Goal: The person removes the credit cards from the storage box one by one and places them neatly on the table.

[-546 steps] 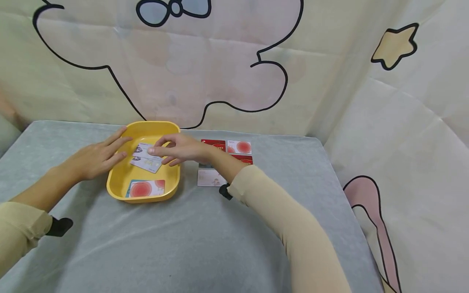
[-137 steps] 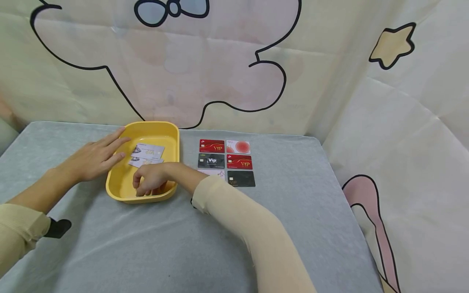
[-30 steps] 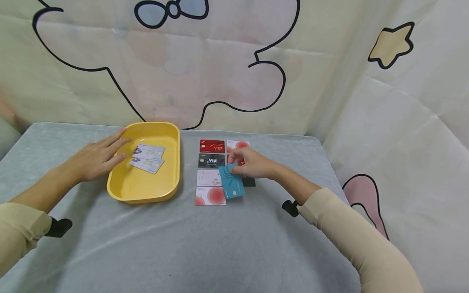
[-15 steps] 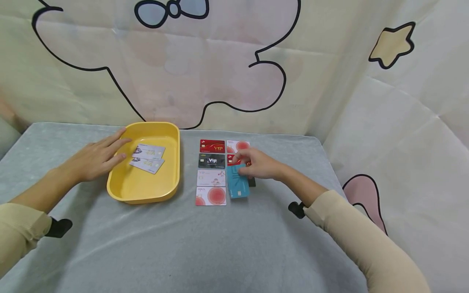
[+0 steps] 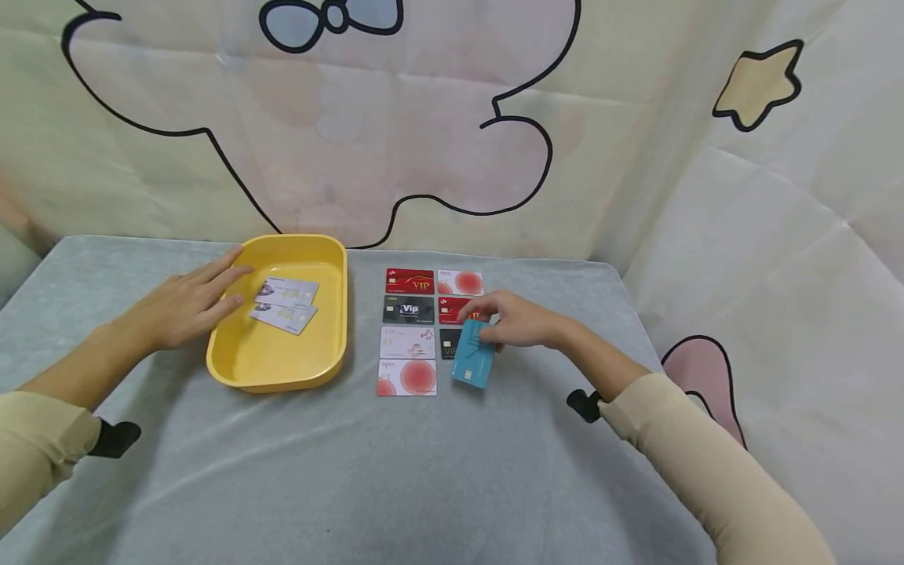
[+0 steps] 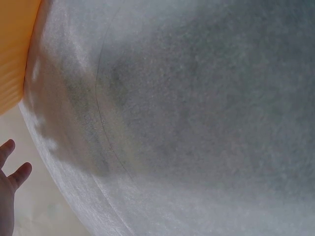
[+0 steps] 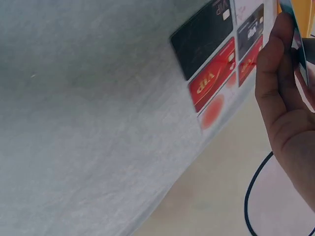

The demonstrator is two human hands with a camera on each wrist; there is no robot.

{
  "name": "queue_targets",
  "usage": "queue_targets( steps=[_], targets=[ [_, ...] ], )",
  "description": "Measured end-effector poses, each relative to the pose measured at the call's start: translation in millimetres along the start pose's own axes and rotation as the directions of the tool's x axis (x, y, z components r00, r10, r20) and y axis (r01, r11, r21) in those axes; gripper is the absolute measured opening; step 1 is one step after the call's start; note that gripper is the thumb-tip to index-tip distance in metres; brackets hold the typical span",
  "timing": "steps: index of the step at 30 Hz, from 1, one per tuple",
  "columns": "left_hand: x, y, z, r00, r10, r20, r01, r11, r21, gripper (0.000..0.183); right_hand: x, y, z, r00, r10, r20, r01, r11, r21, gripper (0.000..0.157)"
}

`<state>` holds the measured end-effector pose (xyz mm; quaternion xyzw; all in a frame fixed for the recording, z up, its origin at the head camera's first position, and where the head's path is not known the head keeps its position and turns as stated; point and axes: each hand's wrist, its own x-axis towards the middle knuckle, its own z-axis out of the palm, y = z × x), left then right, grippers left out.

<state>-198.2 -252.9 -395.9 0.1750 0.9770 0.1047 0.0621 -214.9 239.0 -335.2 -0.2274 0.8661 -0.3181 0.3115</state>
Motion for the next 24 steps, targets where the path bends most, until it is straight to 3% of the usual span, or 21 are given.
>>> queue_targets(
  steps=[10,24],
  targets=[
    [0.3,1.1,-0.9,1.0,0.005,-0.002,-0.005,1.0,0.003,0.063,-5.6,13.9,0.7,0.998,0.063,0.016,-0.064,0.997,0.036,0.026],
    [1.3,-0.2,-0.7,1.0,0.004,0.001,-0.004,1.0,-0.002,0.064,-9.5,34.3,8.5,0.991,0.115,0.073,-0.127,0.973,0.193,0.022]
  ],
)
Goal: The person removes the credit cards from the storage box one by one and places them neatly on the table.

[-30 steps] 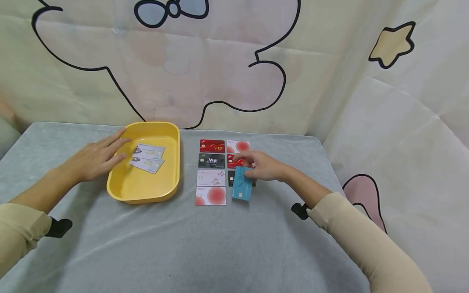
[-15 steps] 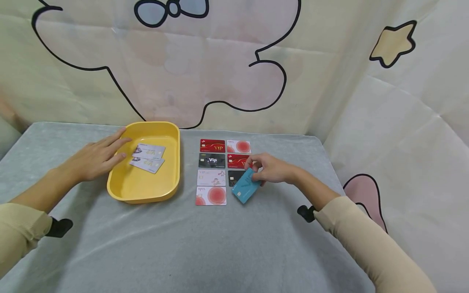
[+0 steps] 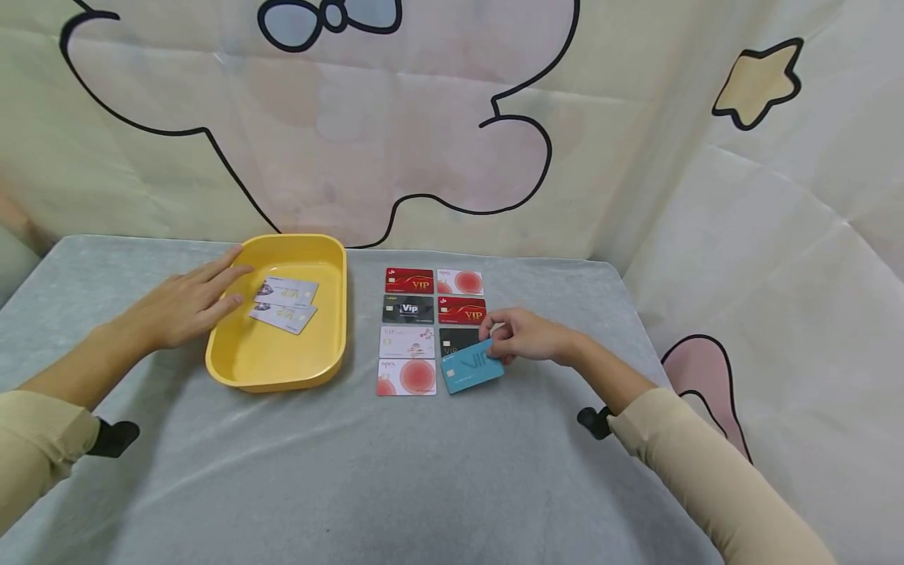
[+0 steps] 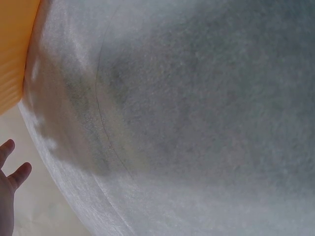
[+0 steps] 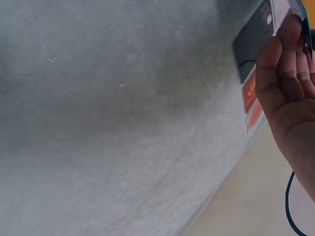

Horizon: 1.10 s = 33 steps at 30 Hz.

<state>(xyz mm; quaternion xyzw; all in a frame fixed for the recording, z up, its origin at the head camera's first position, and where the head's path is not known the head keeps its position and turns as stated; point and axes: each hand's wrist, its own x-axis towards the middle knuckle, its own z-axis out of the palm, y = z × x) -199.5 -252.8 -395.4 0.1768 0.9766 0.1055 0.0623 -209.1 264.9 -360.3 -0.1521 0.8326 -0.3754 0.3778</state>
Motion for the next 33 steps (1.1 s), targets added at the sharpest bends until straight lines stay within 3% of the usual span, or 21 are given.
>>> queue_targets(
  steps=[12,33],
  targets=[
    [0.4,-1.1,0.3,1.0,0.002,-0.002,-0.002,1.0,0.0,0.063,1.5,16.9,4.6,0.999,0.021,0.05,-0.02,1.0,-0.004,0.028],
    [-0.2,0.0,-0.3,1.0,0.0,0.004,0.0,1.0,0.001,0.063,5.2,25.7,7.9,0.999,0.005,0.039,-0.003,0.998,-0.055,0.032]
  ],
)
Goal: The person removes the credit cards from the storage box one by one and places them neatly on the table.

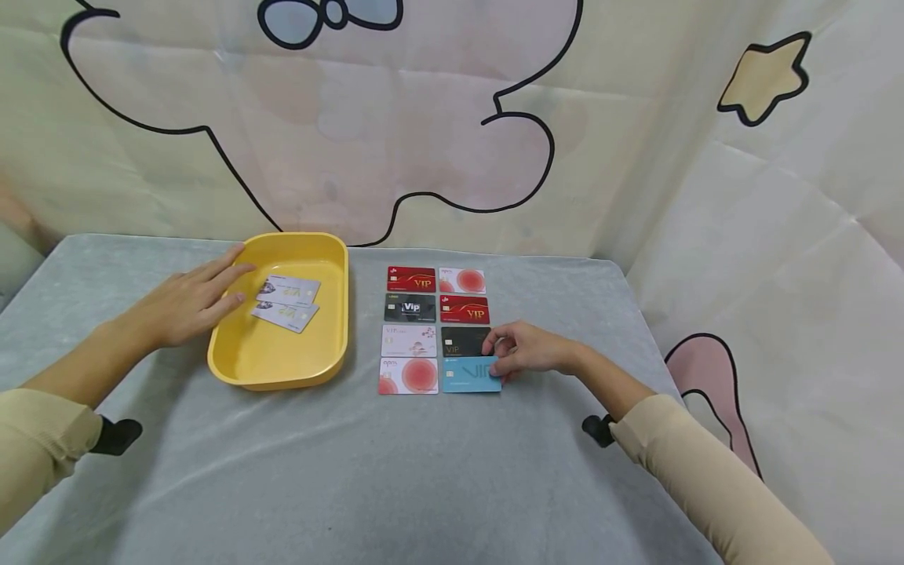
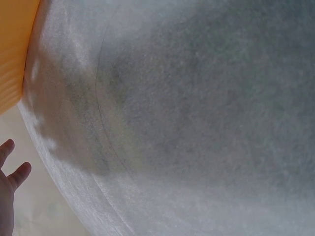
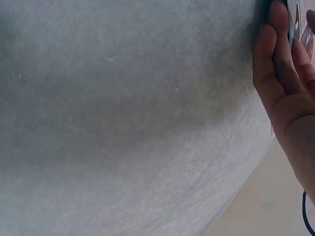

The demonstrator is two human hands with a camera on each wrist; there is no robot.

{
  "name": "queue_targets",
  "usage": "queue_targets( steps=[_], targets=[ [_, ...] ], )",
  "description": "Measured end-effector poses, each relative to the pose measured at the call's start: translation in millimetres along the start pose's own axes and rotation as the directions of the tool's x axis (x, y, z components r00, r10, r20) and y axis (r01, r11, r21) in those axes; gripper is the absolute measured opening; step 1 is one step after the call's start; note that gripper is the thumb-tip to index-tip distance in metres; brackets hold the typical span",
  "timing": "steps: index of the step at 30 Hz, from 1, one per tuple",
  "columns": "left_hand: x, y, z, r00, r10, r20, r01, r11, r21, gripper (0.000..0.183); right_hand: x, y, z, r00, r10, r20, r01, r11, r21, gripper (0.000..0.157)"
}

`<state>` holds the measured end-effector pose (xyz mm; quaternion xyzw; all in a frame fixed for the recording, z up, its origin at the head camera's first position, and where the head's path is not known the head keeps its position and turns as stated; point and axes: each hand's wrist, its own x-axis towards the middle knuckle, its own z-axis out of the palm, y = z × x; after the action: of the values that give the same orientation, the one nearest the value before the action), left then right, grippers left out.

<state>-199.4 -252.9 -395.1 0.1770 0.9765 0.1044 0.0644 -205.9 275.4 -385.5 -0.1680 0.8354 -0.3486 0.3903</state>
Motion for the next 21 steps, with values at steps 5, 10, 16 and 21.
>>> queue_targets(
  steps=[5,10,16,21],
  targets=[
    [0.1,-0.1,-0.1,1.0,0.002,-0.002,-0.002,1.0,-0.003,0.062,-0.6,1.6,0.3,1.0,-0.009,-0.001,0.009,1.0,-0.015,0.031],
    [0.2,-0.5,0.0,1.0,0.003,-0.002,-0.003,1.0,-0.006,0.062,-0.5,2.0,1.6,1.0,-0.026,0.002,0.026,0.999,-0.021,0.03],
    [-0.1,-0.8,-0.2,1.0,0.007,-0.005,-0.007,1.0,-0.006,0.062,-0.3,0.9,1.7,0.998,-0.059,-0.006,0.059,0.997,-0.041,0.029],
    [-0.2,-0.5,0.0,1.0,0.004,0.0,-0.004,1.0,-0.006,0.062,-0.9,0.0,-0.3,0.999,-0.043,-0.008,0.042,0.997,-0.068,0.032]
  ],
)
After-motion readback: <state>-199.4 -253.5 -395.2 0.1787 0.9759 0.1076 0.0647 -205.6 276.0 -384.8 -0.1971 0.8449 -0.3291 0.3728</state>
